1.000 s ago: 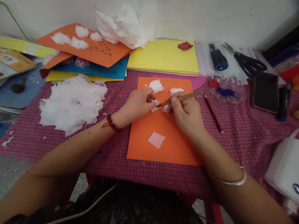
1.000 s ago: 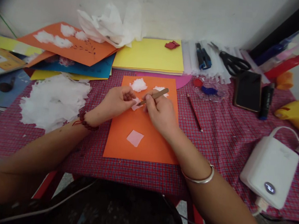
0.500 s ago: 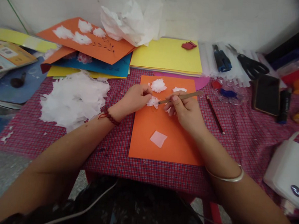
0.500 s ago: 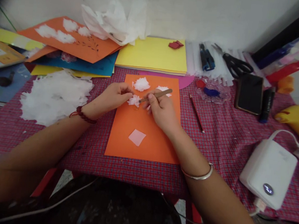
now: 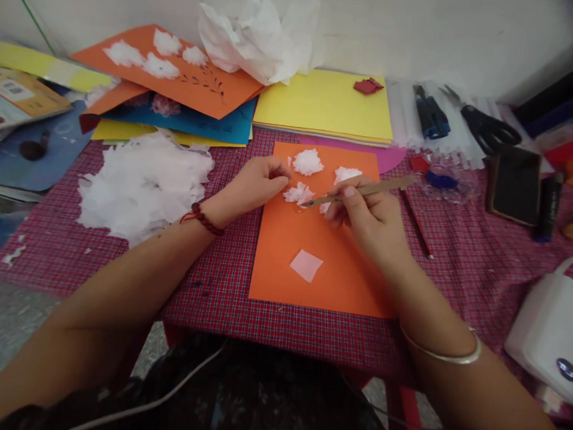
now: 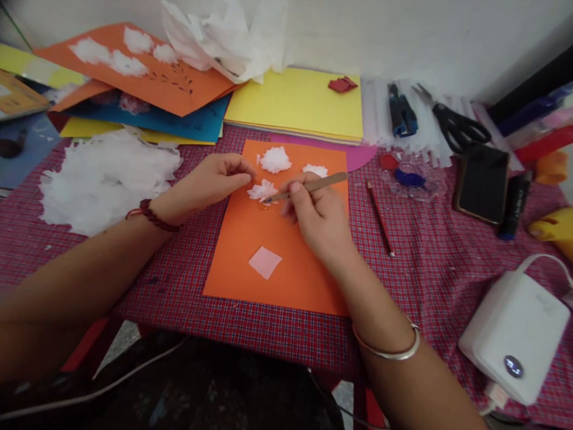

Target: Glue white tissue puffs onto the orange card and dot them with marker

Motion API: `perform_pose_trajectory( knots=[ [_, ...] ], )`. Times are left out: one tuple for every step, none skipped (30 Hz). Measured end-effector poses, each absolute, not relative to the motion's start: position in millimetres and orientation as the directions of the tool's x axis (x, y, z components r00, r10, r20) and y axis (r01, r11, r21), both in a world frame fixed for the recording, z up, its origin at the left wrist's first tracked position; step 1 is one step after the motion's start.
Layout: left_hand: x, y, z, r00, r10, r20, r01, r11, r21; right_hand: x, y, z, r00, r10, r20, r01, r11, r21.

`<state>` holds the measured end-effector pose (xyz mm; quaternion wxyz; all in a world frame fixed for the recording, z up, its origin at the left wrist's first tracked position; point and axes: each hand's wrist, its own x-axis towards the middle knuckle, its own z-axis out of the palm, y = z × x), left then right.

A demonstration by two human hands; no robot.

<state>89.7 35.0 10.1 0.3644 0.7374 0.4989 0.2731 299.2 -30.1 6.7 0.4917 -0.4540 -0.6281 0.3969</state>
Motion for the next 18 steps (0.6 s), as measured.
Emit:
perform_pose_trajectory(
  knots=[
    [89.0,35.0,10.6,0.347,0.937,0.036,0.542,-0.231,0.808,298.1,-31.3,6.4,-0.13,0.955,0.267,0.211,0.29,-0.933],
    [88.3,35.1,10.9,0.345,0.938,0.034,0.549,-0.232,0.803,297.6,-32.1,6.2,-0.151,0.949,0.277,0.246,0.307,-0.919],
    [87.8,35.2,11.1,0.351,0.936,0.033,0.554,-0.236,0.798,297.8,-32.6,5.8,-0.166,0.944,0.286,0.281,0.323,-0.904],
    [87.3,35.3,11.4,0.358,0.933,0.033,0.556,-0.242,0.795,298.5,-32.6,5.4,-0.169,0.94,0.297,0.31,0.337,-0.889],
    [86.8,35.4,11.8,0.363,0.931,0.033,0.557,-0.246,0.793,299.7,-32.1,4.9,-0.16,0.937,0.31,0.332,0.346,-0.877],
    [86.2,35.2,12.7,0.366,0.93,0.035,0.557,-0.249,0.792,301.1,-31.3,4.3,-0.142,0.936,0.322,0.346,0.352,-0.87],
    [85.8,34.5,14.1,0.366,0.93,0.04,0.558,-0.254,0.79,302.5,-30.2,3.8,-0.121,0.936,0.33,0.351,0.351,-0.868],
    [85.5,33.1,16.2,0.368,0.929,0.049,0.563,-0.265,0.783,303.7,-28.9,3.2,-0.102,0.937,0.333,0.35,0.347,-0.87],
    [85.5,30.7,18.9,0.372,0.926,0.065,0.571,-0.284,0.77,304.6,-27.7,2.7,-0.089,0.939,0.331,0.347,0.341,-0.874],
    [86.1,27.2,22.2,0.382,0.92,0.087,0.581,-0.312,0.752,305.1,-26.5,2.3,-0.084,0.941,0.327,0.345,0.336,-0.876],
    [87.2,22.7,25.9,0.404,0.909,0.108,0.59,-0.348,0.728,305.5,-25.4,1.9,-0.085,0.942,0.324,0.347,0.333,-0.877],
    [89.0,17.1,29.7,0.439,0.89,0.121,0.596,-0.389,0.703,305.6,-24.5,1.6,-0.087,0.943,0.322,0.352,0.332,-0.875],
    [91.3,10.8,33.2,0.49,0.863,0.118,0.596,-0.431,0.678,305.7,-23.6,1.3,-0.091,0.943,0.322,0.363,0.332,-0.87],
    [94.0,4.0,36.1,0.556,0.825,0.098,0.59,-0.475,0.654,305.8,-22.8,1.0,-0.094,0.941,0.325,0.376,0.336,-0.863],
    [96.9,-2.9,38.2,0.631,0.774,0.06,0.578,-0.52,0.629,306.0,-22.0,0.6,-0.098,0.939,0.329,0.387,0.341,-0.857],
    [99.7,-9.5,39.3,0.704,0.711,0.013,0.561,-0.567,0.603,306.2,-21.4,0.1,-0.1,0.938,0.331,0.395,0.343,-0.852],
    [102.4,-15.6,39.6,0.764,0.645,-0.035,0.544,-0.614,0.572,306.4,-20.7,-0.5,-0.102,0.938,0.332,0.402,0.344,-0.849],
    [104.8,-20.8,39.1,0.805,0.588,-0.078,0.532,-0.658,0.532,306.6,-20.2,-1.2,-0.102,0.938,0.331,0.406,0.343,-0.847]
  ],
)
